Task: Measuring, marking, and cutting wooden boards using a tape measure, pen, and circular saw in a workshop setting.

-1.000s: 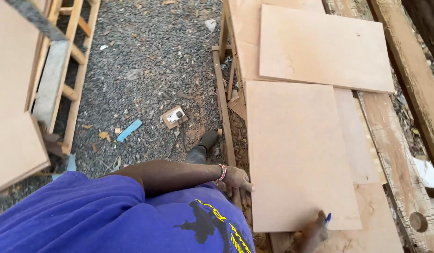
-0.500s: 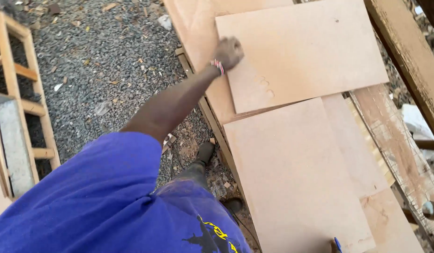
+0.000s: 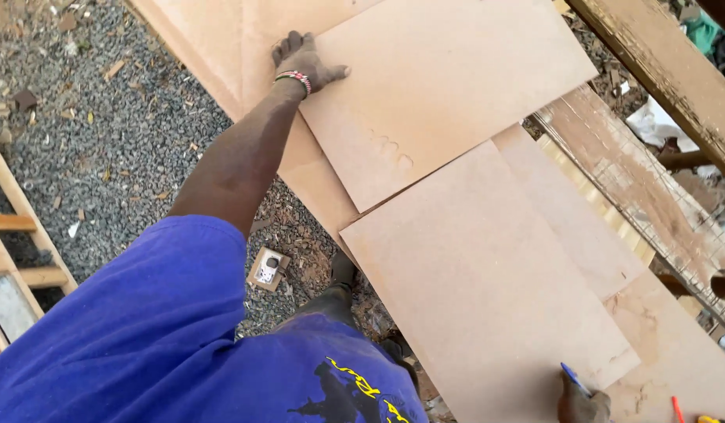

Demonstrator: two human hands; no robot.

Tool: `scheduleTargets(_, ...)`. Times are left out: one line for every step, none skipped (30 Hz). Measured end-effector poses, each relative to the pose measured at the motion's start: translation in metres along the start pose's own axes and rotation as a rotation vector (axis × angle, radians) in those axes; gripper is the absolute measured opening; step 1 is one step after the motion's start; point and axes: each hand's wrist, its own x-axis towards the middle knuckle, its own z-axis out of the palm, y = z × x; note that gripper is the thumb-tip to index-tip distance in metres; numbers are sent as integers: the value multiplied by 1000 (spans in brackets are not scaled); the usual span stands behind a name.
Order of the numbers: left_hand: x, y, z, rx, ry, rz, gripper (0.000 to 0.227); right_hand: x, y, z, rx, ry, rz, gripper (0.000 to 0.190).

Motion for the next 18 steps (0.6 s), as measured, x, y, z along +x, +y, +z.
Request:
scheduleTargets(4, -5, 1, -22, 22, 1, 130, -6, -13, -15, -39, -125, 34, 96)
scheduleTargets(16, -14, 2, -15, 7, 27, 130, -32, -48, -32, -37, -127, 65, 96)
scheduleTargets(29, -22, 4, 6, 25, -40, 130, -57, -82, -57, 21, -172, 72, 100)
scheduleTargets(45, -25, 6, 29, 43, -98, 130, -85, -114, -90, 84, -214, 85, 104)
scheduleTargets(53, -37, 4, 38, 27, -64, 130, -78, -114, -86, 92, -213, 123, 104)
scheduleTargets(64, -47, -1, 45, 15, -104, 143, -70, -115, -81, 56, -243, 110, 103)
scheduleTargets(78, -57, -5, 52, 2, -145, 156, -62, -115, -75, 22, -274, 96, 102)
scheduleTargets(82, -69, -15, 70, -10, -109, 156, -63, -120, -74, 35, -280, 136, 102)
scheduleTargets(88, -79, -26, 15, -72, -82, 146, -62, -123, -72, 21, -281, 62, 98)
scheduleTargets(96, -85, -33, -43, -136, -56, 138, -56, -125, -73, 5, -276, -13, 94)
scheduleTargets(92, -88, -43, -30, -151, -22, 138, -59, -130, -75, 17, -276, 26, 94)
scheduleTargets(92, -92, -55, -104, -167, -17, 118, -61, -136, -78, 28, -276, 8, 89)
scheduleTargets(92, -95, -67, -179, -185, -14, 98, -62, -141, -81, 39, -275, -10, 84)
scheduleTargets(83, -93, -87, -166, -212, 29, 98, -60, -142, -76, 48, -270, 41, 84)
scheduleTargets(75, -92, -108, -174, -196, 43, 100, -56, -142, -71, 41, -282, 19, 83)
scheduleTargets(69, -88, -126, -188, -181, 58, 101, -47, -139, -69, 32, -290, -4, 83)
scheduleTargets(59, -72, -138, -180, -209, 101, 101, -49, -129, -67, 40, -281, 46, 83)
scheduleTargets(50, -64, -158, -315, -263, 123, 90, -48, -127, -62, 64, -265, -17, 81)
